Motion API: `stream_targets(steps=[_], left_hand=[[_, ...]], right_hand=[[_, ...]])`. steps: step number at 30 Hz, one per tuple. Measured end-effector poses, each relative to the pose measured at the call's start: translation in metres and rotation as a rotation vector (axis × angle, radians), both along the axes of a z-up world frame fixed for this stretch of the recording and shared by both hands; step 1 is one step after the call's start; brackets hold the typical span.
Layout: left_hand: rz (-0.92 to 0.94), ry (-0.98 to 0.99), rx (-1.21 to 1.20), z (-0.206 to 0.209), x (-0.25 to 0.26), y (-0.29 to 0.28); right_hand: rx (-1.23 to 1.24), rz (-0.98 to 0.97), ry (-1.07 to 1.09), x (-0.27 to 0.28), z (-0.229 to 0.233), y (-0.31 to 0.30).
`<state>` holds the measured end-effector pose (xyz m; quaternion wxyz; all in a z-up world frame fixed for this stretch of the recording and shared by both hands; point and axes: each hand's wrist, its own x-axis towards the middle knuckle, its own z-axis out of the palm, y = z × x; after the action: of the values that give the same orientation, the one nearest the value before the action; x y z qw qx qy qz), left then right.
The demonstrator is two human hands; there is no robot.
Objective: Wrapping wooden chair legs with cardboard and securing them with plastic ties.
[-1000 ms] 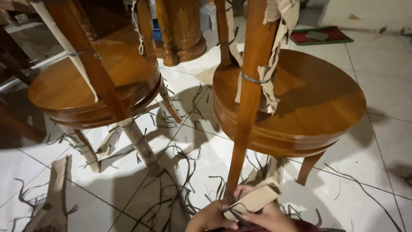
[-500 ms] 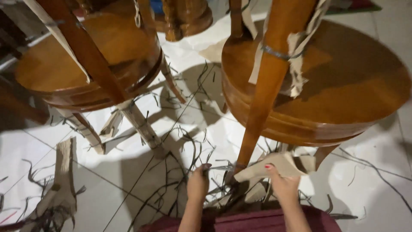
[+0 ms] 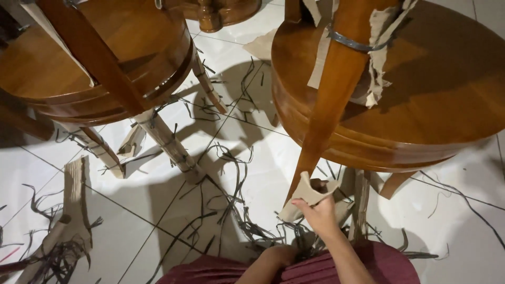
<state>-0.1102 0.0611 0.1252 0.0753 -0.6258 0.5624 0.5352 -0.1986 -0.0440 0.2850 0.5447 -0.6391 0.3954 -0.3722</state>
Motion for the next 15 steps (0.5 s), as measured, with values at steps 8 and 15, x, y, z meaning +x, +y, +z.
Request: stream_targets(steps=[8, 15], left_hand=[[-0.028, -0.2, 0.009, 0.062, -0.021, -0.005], [0.096, -0.09, -0.107, 0.197, 0.039, 0.023]], right_hand=[[0.046, 0.294, 0.466, -0.017, 0.031, 0.001], [-0.039, -0.031, 0.391, -0.015, 0.043, -0.018]])
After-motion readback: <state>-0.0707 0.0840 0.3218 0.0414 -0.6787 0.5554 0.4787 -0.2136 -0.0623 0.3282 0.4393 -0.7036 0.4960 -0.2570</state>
